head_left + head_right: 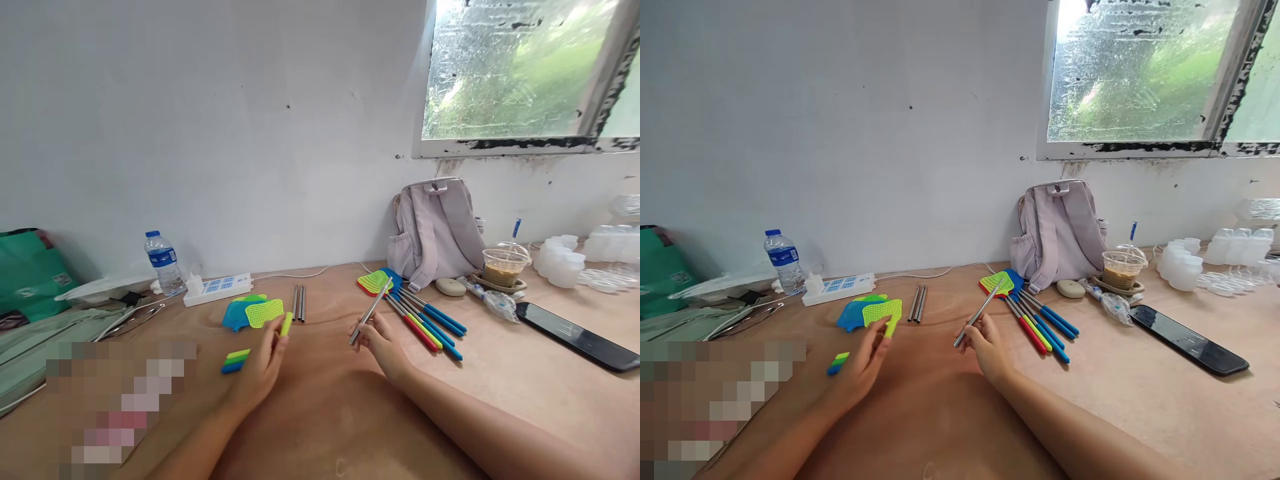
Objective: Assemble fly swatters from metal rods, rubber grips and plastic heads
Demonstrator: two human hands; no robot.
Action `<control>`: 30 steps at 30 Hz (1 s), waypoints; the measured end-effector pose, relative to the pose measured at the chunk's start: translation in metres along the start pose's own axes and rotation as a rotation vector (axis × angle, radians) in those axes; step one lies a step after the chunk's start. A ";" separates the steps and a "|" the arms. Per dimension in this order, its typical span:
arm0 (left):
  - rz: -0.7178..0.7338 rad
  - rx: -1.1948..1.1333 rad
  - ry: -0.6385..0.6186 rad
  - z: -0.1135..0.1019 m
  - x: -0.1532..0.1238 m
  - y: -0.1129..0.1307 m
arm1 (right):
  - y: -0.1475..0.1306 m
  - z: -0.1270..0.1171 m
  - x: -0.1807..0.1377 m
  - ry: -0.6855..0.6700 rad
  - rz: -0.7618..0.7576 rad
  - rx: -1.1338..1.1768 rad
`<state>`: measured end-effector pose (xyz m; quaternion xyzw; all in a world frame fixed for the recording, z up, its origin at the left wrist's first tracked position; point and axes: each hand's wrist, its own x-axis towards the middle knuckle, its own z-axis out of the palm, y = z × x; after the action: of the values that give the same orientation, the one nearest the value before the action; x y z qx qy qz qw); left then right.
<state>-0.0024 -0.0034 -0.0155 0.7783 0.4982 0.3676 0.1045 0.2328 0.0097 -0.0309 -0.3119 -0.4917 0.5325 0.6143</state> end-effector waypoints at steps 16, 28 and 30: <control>0.221 0.091 -0.417 0.014 -0.015 0.041 | 0.006 0.015 -0.018 -0.040 -0.189 -0.058; 0.245 0.136 -0.367 0.016 -0.016 0.035 | 0.001 0.012 -0.014 -0.038 -0.107 -0.045; 0.252 0.136 -0.345 0.015 -0.016 0.035 | 0.003 0.011 -0.012 -0.053 -0.049 0.001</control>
<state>0.0286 -0.0313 -0.0153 0.8911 0.3952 0.2046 0.0889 0.2223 -0.0029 -0.0332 -0.2851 -0.5149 0.5256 0.6143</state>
